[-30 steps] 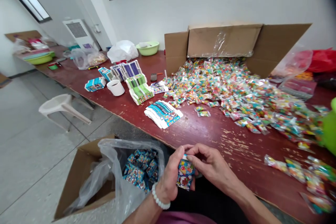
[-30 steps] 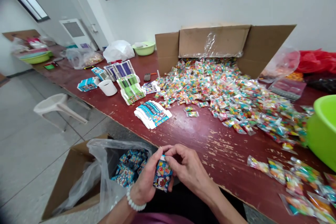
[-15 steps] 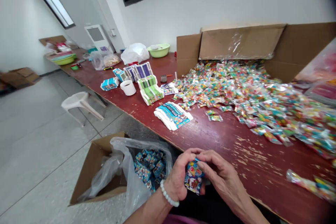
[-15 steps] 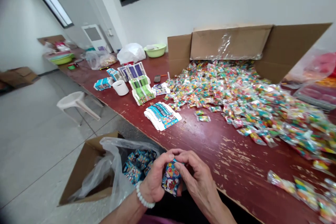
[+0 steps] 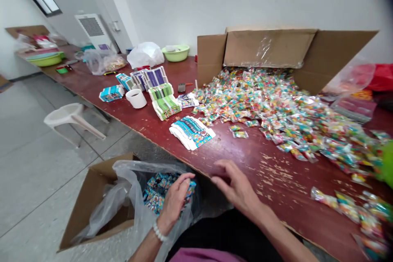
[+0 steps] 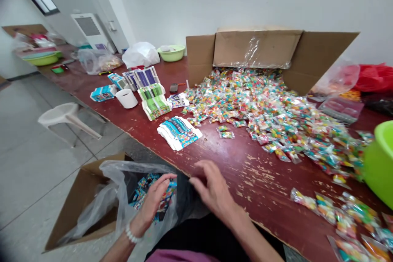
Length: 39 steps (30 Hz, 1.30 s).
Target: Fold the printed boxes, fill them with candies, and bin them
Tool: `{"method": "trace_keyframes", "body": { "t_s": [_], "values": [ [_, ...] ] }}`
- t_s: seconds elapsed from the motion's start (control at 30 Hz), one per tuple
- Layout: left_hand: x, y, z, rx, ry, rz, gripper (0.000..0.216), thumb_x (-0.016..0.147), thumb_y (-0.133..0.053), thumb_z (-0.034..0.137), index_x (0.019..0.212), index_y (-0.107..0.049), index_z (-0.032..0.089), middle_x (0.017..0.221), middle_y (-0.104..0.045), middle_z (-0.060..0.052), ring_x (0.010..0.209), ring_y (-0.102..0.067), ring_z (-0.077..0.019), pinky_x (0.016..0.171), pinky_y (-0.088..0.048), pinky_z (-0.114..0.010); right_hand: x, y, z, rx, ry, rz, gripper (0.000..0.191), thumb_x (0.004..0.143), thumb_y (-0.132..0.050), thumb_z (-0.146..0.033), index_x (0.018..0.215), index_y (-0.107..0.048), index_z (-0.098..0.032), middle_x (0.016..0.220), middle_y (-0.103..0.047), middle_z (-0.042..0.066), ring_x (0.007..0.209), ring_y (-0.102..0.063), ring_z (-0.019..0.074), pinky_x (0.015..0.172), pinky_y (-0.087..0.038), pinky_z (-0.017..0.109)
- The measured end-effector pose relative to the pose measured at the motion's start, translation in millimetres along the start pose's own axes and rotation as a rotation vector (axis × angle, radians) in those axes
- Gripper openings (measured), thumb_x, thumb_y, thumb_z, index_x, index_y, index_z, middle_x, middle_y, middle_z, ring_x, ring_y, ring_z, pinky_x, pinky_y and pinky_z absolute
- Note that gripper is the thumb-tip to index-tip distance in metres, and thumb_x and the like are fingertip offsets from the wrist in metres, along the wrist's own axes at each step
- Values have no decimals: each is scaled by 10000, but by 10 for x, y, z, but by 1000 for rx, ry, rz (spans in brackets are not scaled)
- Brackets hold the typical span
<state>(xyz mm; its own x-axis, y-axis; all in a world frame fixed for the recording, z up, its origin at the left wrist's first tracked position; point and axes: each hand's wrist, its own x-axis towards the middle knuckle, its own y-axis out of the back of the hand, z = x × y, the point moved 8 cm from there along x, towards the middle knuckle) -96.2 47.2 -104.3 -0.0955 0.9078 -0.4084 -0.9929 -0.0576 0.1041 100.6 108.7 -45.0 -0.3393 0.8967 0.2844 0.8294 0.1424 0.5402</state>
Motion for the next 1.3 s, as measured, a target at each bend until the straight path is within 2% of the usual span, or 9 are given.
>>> {"method": "trace_keyframes", "body": {
  "t_s": [0.13,0.27,0.4,0.57,0.77,0.87,1.03,1.13,1.3],
  "values": [
    [55,377,291,540,-294,166,422,876,-582,477,1227,-626,247,1201,-648,-82,1140,-548,-277,995,-390,-404,502,562,713,-283,-169,244,323,902,-545,-355,1153,-612,-164,1032,-655,118,808,-644,232,764,-542,376],
    [398,116,857,893,-577,312,380,948,-481,396,1268,-582,218,1184,-612,-118,1101,-526,-284,998,-373,-428,803,812,1177,-468,-272,373,422,895,-533,-366,1242,-595,-135,1229,-600,193,1022,-616,311,890,-499,465],
    [942,-151,1159,1222,-486,414,432,914,-533,473,1266,-578,226,1185,-555,-152,1090,-477,-340,884,-396,-458,834,685,1284,-631,-285,312,496,925,-520,-432,1356,-543,-187,1381,-546,165,1106,-581,355,895,-487,489],
    [1178,-196,1219,1252,-439,386,390,862,-627,461,1168,-582,223,1147,-551,-131,1088,-468,-323,875,-385,-434,826,535,1253,-865,-252,215,482,975,-439,-453,1390,-535,-229,1442,-531,98,1050,-608,332,867,-506,454],
    [1223,-126,1270,1075,-405,372,350,777,-725,382,1026,-569,192,1079,-587,-112,1076,-506,-308,873,-375,-395,744,556,1210,-813,-182,240,363,941,-491,-390,1162,-663,-159,1313,-608,133,1084,-617,304,913,-506,411],
    [1183,-122,1232,905,-393,332,197,841,-637,353,960,-553,219,865,-606,-29,878,-575,-235,760,-389,-317,568,640,1162,-724,-172,301,360,916,-499,-402,1123,-665,-160,1344,-570,152,1114,-615,306,901,-517,416],
    [858,-313,1033,626,-429,151,200,827,-635,349,822,-498,203,733,-565,37,691,-541,-137,616,-376,-219,143,744,833,-335,-249,491,517,889,-491,-550,1207,-618,-163,1335,-539,189,1098,-604,329,832,-526,441],
    [561,-535,846,339,-382,-99,279,726,-736,317,760,-492,184,703,-541,42,662,-515,-113,592,-377,-201,26,458,543,141,-313,306,445,921,-490,-542,1170,-610,-193,1018,-687,100,866,-650,245,740,-532,353],
    [31,-1039,508,-249,67,-759,455,608,-826,334,978,-632,154,875,-658,-43,677,-634,-154,641,-456,-254,-46,124,26,572,-358,-10,352,900,-562,-546,958,-613,-203,728,-630,-2,546,-548,131,528,-455,243]
  ]
}}
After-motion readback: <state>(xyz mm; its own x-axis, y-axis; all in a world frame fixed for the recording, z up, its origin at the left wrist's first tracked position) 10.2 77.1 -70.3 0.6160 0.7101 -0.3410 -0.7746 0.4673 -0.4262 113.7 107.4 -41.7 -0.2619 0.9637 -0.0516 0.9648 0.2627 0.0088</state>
